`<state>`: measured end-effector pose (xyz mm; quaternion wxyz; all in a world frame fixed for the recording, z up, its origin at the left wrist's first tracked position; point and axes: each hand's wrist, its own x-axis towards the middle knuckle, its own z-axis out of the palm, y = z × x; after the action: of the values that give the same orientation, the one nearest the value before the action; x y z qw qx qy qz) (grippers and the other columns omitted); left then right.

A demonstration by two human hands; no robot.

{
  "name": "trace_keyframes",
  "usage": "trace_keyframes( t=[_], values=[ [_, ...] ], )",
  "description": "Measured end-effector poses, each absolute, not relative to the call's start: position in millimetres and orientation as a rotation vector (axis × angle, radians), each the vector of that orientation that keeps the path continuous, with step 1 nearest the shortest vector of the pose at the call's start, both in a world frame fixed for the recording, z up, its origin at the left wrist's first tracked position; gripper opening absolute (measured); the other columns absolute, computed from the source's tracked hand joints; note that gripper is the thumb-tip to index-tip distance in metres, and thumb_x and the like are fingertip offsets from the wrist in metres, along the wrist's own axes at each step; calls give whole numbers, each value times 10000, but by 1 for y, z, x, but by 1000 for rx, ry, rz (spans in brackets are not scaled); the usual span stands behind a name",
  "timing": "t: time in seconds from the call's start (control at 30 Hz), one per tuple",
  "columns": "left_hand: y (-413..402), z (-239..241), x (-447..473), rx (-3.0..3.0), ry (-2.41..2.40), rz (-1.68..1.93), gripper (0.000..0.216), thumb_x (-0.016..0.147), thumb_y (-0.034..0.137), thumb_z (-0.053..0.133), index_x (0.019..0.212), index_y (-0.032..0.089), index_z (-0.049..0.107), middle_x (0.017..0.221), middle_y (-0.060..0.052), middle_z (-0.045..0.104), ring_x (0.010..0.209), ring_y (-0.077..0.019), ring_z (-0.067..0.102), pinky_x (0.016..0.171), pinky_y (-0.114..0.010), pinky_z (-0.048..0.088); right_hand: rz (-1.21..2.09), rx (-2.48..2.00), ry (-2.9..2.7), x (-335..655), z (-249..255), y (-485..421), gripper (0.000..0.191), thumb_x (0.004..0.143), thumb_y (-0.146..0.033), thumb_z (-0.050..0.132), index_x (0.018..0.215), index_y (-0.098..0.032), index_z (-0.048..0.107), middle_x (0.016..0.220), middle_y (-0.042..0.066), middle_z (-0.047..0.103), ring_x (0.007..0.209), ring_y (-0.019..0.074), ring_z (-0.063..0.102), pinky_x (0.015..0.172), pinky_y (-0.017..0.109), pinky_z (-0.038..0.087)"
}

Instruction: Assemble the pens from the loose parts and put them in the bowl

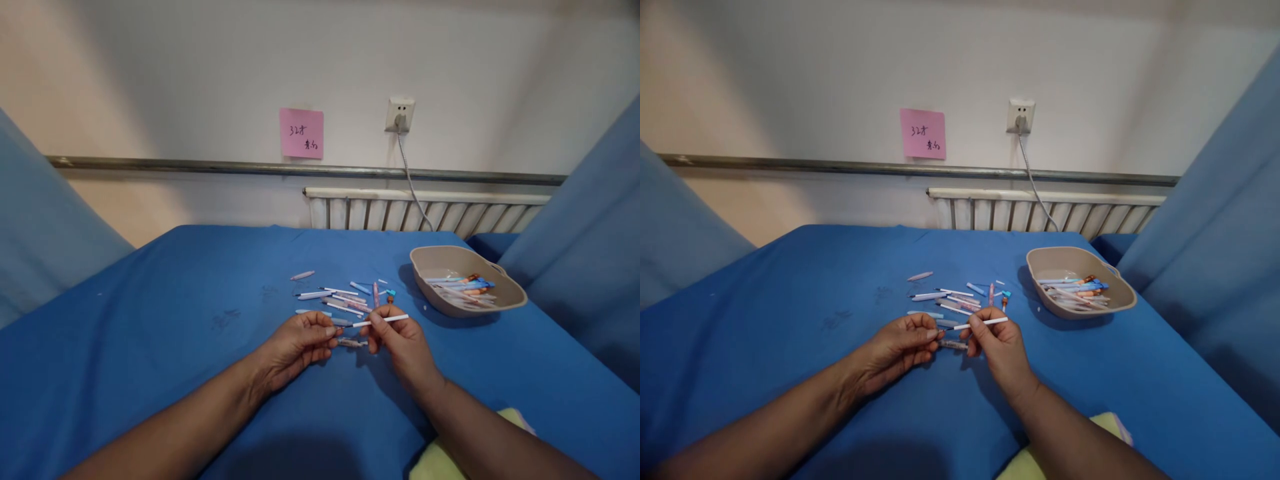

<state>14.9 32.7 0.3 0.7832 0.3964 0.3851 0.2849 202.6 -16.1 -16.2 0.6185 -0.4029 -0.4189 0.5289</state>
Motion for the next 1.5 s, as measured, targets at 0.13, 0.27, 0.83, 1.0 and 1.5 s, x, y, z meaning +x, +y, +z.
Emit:
trace_keyframes(
  t=[0.13,0.27,0.83,1.0,1.5],
  values=[
    [33,-3,13,891,836,612,244,698,200,773,808,129,567,768,-32,682,568,-75,609,507,-158,471,1215,-935,-962,202,-16,-16,299,758,-470,662,729,-181,590,646,1,656,447,82,500,455,218,391],
    [33,-4,14,911,848,621,257,690,210,778,813,132,566,779,-34,687,567,-71,606,524,-163,475,1206,-929,-969,202,-17,-16,291,769,-461,654,735,-180,586,653,5,661,449,83,501,459,219,393],
    [27,2,20,1014,897,661,346,604,271,832,762,132,557,681,-12,686,523,-91,611,504,-192,488,1254,-962,-1053,198,-20,-17,317,750,-465,678,725,-162,590,636,5,656,458,75,508,455,202,387],
    [22,1,23,1077,905,722,355,625,312,813,771,141,539,695,-25,702,522,-106,621,472,-193,486,1271,-970,-1059,193,-19,-19,323,743,-468,685,719,-153,618,542,-6,615,477,98,540,448,205,388],
    [30,-4,21,1120,940,783,326,766,432,669,828,145,528,732,-44,689,525,-108,612,489,-210,481,1503,-854,-607,195,-18,-19,308,673,-394,778,765,-163,597,726,0,680,460,44,539,423,147,399]
  ],
)
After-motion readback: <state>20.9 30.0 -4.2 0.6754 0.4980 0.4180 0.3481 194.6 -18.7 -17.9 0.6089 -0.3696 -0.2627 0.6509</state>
